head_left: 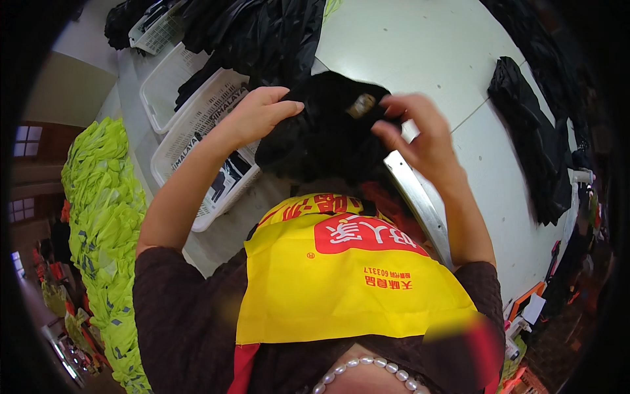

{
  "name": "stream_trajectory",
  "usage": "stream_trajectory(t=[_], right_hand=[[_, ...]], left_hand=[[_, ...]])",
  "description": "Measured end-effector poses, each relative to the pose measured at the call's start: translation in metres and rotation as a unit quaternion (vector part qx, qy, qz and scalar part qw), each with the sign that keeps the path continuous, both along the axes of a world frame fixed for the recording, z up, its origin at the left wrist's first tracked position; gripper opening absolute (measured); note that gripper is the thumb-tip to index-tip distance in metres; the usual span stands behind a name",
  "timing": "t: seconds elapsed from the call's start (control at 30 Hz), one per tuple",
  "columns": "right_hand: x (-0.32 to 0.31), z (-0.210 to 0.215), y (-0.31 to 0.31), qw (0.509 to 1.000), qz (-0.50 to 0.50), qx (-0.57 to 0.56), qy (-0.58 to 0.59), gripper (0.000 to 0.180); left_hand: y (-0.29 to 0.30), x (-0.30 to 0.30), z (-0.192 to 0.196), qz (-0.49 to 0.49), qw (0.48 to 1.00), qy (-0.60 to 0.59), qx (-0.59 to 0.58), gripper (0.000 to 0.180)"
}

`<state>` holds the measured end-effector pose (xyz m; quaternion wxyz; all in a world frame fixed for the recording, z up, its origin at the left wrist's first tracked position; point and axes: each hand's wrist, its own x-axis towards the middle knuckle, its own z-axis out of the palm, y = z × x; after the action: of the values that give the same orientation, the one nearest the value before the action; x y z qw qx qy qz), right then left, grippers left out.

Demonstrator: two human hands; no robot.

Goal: The person folds black trousers on a white table, smoothing and aligning them before stacking. The person uses scissors to snip threads from the trousers and places the folded items into a white basket.

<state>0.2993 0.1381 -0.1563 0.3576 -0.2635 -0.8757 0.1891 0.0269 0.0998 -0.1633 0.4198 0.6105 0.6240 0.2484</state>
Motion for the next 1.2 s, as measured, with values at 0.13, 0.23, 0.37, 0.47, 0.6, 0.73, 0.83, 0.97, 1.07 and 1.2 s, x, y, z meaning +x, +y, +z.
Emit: stream_trajectory(t=[0.13,0.23,0.37,0.47,0.6,0.73,0.83,0.97,1.07,1.2], right_hand=[[-0.017,-0.04,-0.019,0.987,0.032,0.1,-0.122,0.053],[-0.024,-0.045,-0.012,0.956,0.057,0.096,-0.27,0.053],[-0.015,-0.043,0.004,0.93,0.077,0.121,-0.34,0.038],[0.002,-0.034,0.018,0.894,0.008,0.128,-0.429,0.027],[0.019,-0.032,0.035,0.885,-0.028,0.221,-0.41,0.009],[0.025,0.013,0.032,0.916,-0.013,0.217,-0.336,0.017],[0.029,0.03,0.036,0.913,-0.008,0.26,-0.315,0.023],[0.037,0.048,0.044,0.913,-0.009,0.264,-0.311,0.023],[0.04,0.064,0.04,0.919,-0.041,0.252,-0.3,0.022],[0.048,0.067,0.043,0.921,-0.091,0.25,-0.283,0.024]], left_hand=[[-0.01,-0.001,0.007,0.019,0.992,-0.118,-0.044,0.017],[-0.024,-0.001,0.018,0.025,0.975,-0.212,-0.063,0.015],[-0.038,-0.04,0.033,0.083,0.986,-0.145,-0.006,0.013],[-0.06,-0.069,0.056,0.153,0.984,-0.088,-0.012,0.016],[-0.078,-0.092,0.064,0.183,0.98,0.053,0.048,0.011],[-0.09,-0.102,0.061,0.163,0.961,0.145,0.167,0.011],[-0.098,-0.096,0.054,0.044,0.932,0.063,0.354,0.021],[-0.106,-0.085,0.064,-0.084,0.941,0.202,0.259,0.04],[-0.114,-0.086,0.061,-0.079,0.948,0.25,0.18,0.026],[-0.124,-0.048,0.05,-0.074,0.924,0.288,0.239,0.025]])
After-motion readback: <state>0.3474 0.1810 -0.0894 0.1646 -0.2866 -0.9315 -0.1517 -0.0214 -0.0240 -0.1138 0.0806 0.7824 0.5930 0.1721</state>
